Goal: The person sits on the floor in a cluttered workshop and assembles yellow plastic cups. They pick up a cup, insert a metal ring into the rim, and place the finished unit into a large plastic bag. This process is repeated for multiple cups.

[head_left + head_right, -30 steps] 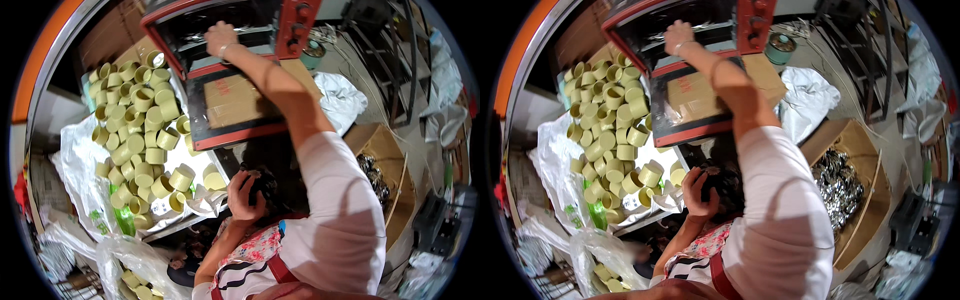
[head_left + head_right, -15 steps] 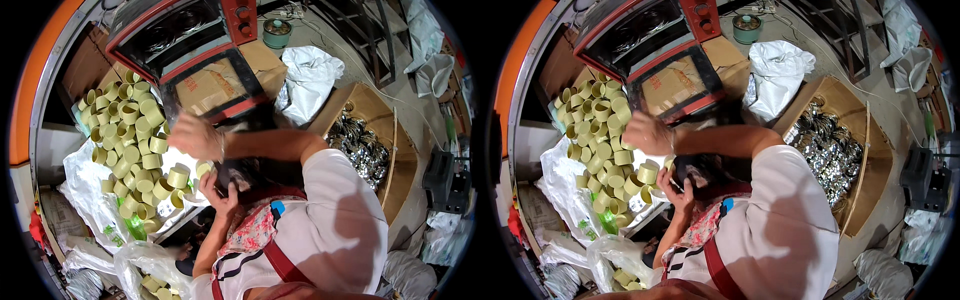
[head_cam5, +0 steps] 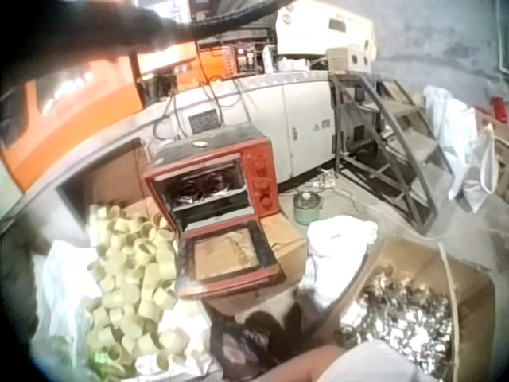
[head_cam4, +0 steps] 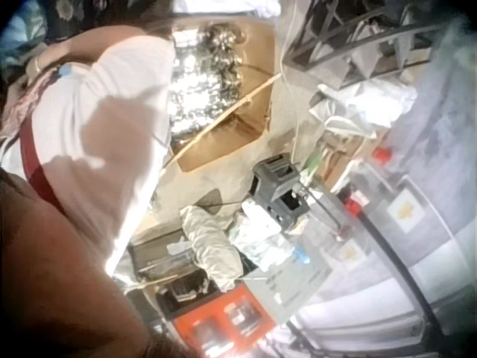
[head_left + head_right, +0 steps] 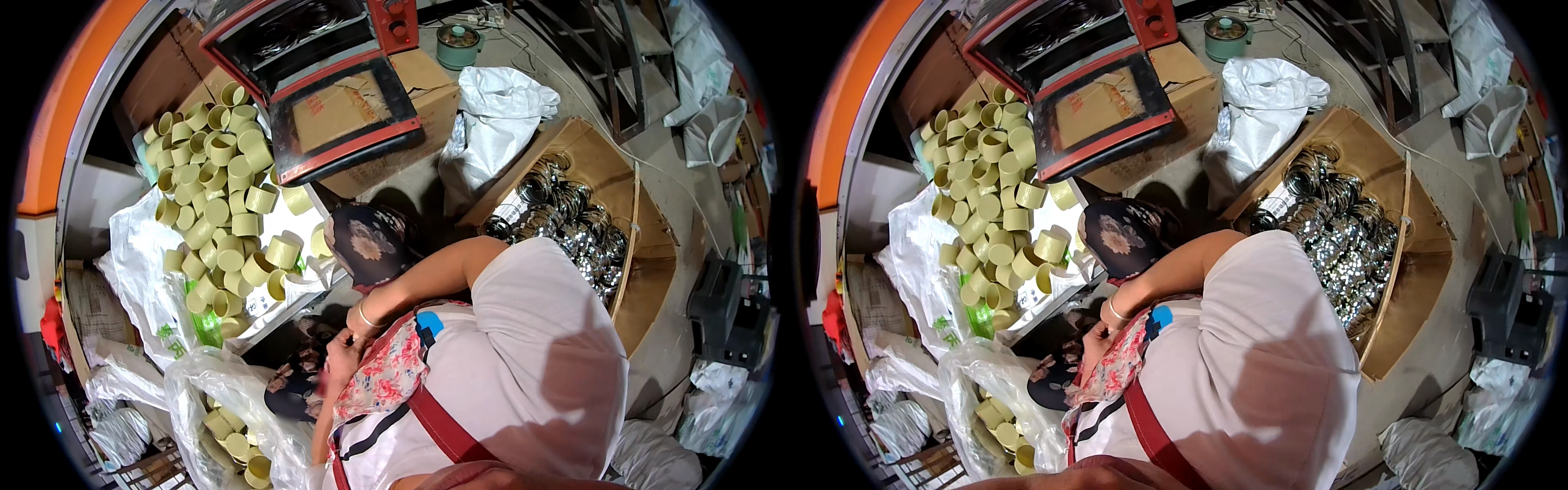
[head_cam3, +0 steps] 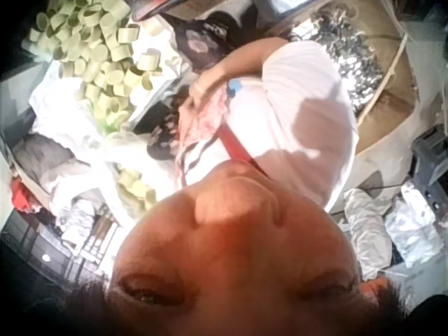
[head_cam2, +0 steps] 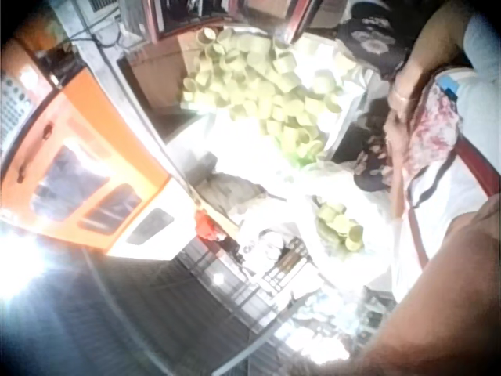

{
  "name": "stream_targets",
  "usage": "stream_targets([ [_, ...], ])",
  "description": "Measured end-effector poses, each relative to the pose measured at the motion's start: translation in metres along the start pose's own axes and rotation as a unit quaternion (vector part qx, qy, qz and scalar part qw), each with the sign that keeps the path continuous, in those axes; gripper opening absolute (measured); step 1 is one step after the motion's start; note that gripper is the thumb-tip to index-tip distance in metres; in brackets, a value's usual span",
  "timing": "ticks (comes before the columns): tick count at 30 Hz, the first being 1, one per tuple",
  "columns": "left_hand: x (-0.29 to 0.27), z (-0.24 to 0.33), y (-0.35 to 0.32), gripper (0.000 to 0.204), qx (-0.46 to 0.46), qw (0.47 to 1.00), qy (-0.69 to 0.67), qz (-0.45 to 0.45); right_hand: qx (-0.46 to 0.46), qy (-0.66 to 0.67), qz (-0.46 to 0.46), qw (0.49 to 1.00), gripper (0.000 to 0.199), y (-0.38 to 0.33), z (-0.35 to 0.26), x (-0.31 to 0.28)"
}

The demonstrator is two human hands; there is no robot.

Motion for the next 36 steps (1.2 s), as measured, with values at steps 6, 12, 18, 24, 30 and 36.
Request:
stream_targets([
  [6,-0.018,0.064,-0.039,0.032,0.155,0.965,0.126,0.168,0.037,0.001,0.071,0.997,0.036,0.0,0.01,-0.019],
  [12,-0.007,0.083,-0.066,0.022,0.286,0.931,0.216,0.074,0.276,0.07,0.439,0.852,0.017,0.008,0.06,-0.067],
  [18,0.006,0.05,-0.054,0.019,0.221,0.831,0.477,0.182,0.193,-0.103,0.163,0.962,0.023,0.013,0.029,-0.097],
  [24,0.015,-0.004,-0.03,0.031,0.08,0.949,0.302,0.053,0.094,-0.041,0.028,0.994,0.048,0.029,0.027,-0.031],
  [30,0.023,-0.019,-0.037,0.032,0.067,0.977,0.191,-0.073,-0.068,-0.089,-0.123,0.986,0.036,0.029,0.031,0.052],
  [36,0.005,-0.005,-0.048,0.026,0.018,0.991,0.132,-0.034,0.065,0.001,-0.167,0.984,0.067,0.016,0.0,0.015],
])
Point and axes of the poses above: each hand's wrist, its own y-axis towards the middle knuckle, its own x-axis out of the palm, z = x × y, the point moved 4 cm from there along y, towards the middle knuckle, and after that the axes turned 11 degrees about -x, right-handed, at the moved point
